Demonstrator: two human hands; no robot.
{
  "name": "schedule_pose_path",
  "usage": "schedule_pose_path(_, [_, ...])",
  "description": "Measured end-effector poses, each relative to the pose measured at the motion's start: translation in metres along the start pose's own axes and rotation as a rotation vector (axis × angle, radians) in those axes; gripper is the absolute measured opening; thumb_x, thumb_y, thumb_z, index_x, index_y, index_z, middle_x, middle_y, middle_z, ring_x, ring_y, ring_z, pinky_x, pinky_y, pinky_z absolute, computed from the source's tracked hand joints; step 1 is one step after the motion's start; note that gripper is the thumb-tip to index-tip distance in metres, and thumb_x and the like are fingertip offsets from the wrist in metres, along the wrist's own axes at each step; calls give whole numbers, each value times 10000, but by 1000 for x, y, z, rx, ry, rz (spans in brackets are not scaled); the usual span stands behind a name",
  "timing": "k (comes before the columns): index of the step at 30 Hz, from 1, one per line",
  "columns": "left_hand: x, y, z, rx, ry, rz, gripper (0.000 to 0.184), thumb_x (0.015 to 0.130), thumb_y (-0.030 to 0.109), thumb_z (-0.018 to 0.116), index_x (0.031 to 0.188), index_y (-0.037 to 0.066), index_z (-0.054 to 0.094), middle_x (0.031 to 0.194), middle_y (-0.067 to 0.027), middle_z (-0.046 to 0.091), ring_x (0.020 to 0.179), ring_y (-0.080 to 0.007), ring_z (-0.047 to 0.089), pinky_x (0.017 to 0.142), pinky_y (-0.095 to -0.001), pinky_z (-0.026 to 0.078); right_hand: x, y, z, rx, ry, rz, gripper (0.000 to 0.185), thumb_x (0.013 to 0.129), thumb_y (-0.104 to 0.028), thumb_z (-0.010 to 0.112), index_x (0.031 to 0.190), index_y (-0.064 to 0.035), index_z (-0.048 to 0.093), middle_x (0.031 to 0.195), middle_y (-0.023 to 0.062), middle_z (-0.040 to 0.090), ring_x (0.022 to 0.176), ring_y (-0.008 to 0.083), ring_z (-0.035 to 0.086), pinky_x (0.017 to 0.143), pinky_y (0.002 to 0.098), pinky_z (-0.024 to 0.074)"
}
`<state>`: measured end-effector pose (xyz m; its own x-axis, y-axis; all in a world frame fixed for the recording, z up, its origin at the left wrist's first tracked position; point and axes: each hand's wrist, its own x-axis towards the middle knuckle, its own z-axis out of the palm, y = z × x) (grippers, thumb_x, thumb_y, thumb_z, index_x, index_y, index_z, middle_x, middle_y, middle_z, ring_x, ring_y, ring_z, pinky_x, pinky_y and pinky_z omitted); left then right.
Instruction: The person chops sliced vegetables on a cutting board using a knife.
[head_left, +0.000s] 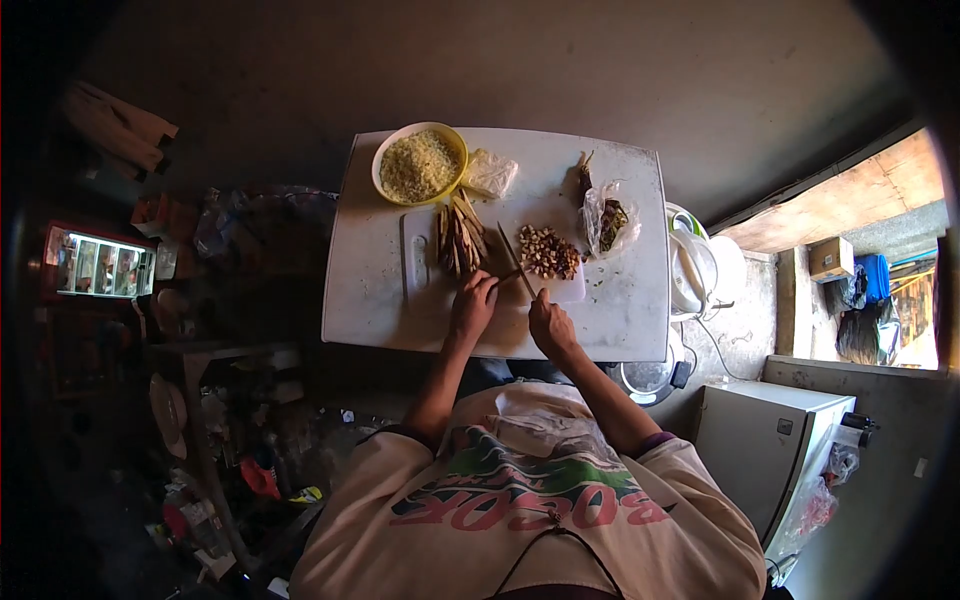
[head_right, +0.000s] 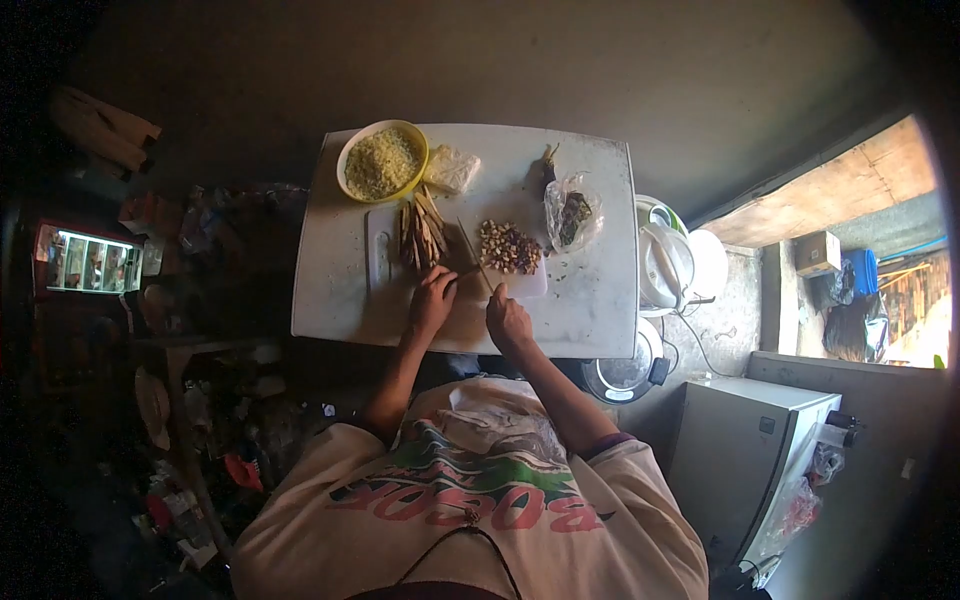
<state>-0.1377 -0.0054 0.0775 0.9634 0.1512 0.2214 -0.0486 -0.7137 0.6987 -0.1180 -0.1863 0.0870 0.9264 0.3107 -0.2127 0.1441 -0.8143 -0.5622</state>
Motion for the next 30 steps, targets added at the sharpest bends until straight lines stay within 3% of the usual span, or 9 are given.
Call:
schedule_pose_path(7, [-1, -3, -1, 26, -22, 39, 194, 806, 20, 630, 995, -15, 654, 972, -124, 598, 922, -318, 606, 768, -411, 495, 46, 2, 23, 32, 195, -161, 232, 930, -237, 450, 1030, -29, 422, 743, 257, 620, 701, 484, 605, 653, 585, 477])
schedule_pose_path(12, [0, -5, 3, 43, 14, 42, 149, 843, 76, 630, 959, -11, 667, 952, -126, 601, 903, -322, 602, 771, -408, 491, 57, 3, 6, -7, 112, -183, 246, 918, -230, 469, 1046, -26, 420, 737, 269, 612, 702, 477, 609, 638, 575, 478])
schedule_pose_path(15, [3, -11, 7, -13, 39, 35, 145, 845, 101, 639, 936, -8, 668, 923, -128, 595, 883, -324, 592, 781, -404, 485, 40, 4, 7, 6, 172, -226, 239, 925, -225, 459, 1042, -19, 428, 724, 277, 608, 693, 478, 609, 626, 572, 480])
schedule_pose_path(17, [3, -6, 4, 4, 48, 55, 133, 840, 78, 636, 936, -10, 660, 913, -124, 588, 874, -320, 582, 790, -406, 480, 19, -9, -12, 56, 30, -103, 248, 934, -219, 446, 1057, -6, 426, 722, 291, 609, 694, 484, 609, 633, 575, 484])
schedule_pose_path(22, [4, -3, 5, -19, 13, 23, 159, 794, -8, 630, 951, -17, 649, 927, -126, 584, 895, -322, 583, 788, -406, 482, 15, -3, 10, 16, 13, 7, 297, 940, -211, 430, 1117, 27, 440, 731, 308, 613, 700, 484, 611, 628, 582, 479])
schedule_pose_path(24, [4, -5, 3, -29, -9, 16, 184, 774, -33, 630, 958, -20, 646, 942, -127, 587, 900, -324, 584, 791, -406, 482, 26, -3, 14, 64, 55, -87, 264, 936, -206, 437, 1080, 15, 449, 712, 286, 615, 692, 478, 612, 612, 573, 481])
schedule_pose_path(25, [3, -8, 2, -29, -32, 33, 187, 772, -33, 629, 958, -23, 647, 954, -129, 591, 910, -328, 589, 791, -405, 484, 34, 1, 22, 5, 233, -208, 233, 924, -197, 457, 1043, 2, 431, 707, 279, 614, 672, 474, 609, 602, 570, 481])
schedule_pose_path(30, [7, 0, -7, 85, -43, 84, 180, 797, -13, 610, 971, -28, 652, 988, -129, 601, 935, -335, 604, 787, -402, 490, 69, 13, 28, -2, 193, -237, 222, 907, -175, 474, 1036, 1, 435, 796, 287, 597, 726, 477, 599, 641, 568, 479])
